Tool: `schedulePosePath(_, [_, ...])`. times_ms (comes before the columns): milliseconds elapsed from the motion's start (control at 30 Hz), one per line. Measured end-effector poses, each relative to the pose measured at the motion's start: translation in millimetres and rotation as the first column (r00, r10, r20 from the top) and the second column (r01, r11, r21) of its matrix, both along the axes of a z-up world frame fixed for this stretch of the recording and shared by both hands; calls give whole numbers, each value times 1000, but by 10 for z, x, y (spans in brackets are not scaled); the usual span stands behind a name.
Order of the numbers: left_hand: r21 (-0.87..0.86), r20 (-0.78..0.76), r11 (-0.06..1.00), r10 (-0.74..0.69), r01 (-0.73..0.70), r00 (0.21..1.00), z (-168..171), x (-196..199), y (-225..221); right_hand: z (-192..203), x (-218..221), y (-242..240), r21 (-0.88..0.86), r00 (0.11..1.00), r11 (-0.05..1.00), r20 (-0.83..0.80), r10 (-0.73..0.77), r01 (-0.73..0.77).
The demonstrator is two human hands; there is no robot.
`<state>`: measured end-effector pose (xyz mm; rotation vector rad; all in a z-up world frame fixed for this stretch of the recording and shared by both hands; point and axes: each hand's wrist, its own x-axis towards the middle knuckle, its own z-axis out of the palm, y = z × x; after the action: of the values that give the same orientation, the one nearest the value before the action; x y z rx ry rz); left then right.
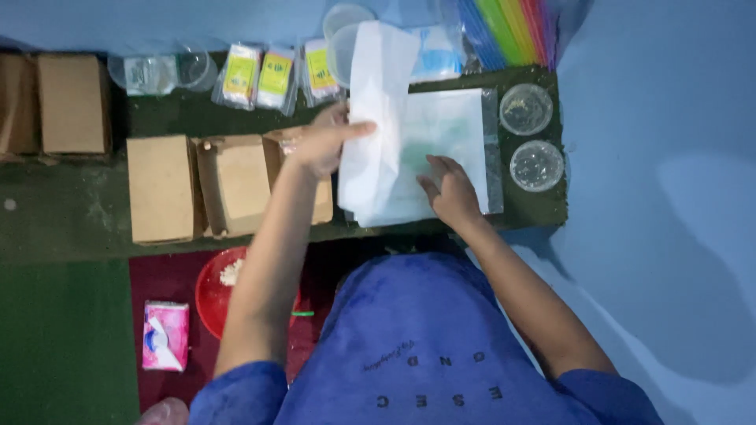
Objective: Wrapping a rice ball in paper and portioning rice into a cup using a spoon
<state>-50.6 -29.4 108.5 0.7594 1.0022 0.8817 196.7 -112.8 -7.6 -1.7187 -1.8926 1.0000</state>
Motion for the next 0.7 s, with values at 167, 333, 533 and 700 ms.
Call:
schedulePosePath(167, [12,68,1000,11,-12,998,-475,143,-119,272,-129,220,-266,721,961,-651,-237,76])
schedulePosePath(333, [76,24,992,95,-97,995,-694,319,-129,633,-206,470,-273,509,961,-832,-219,-33])
schedulePosePath(533, [53,1,991,125,-125,992,-348,346,-183,1021,-222,504,-160,646,987,-755,-107,-23])
schedulePosePath(700, [210,-146,978,42,-11,988,98,302,-207,1030,-195,479,-185,639,983,-757,-136,-11])
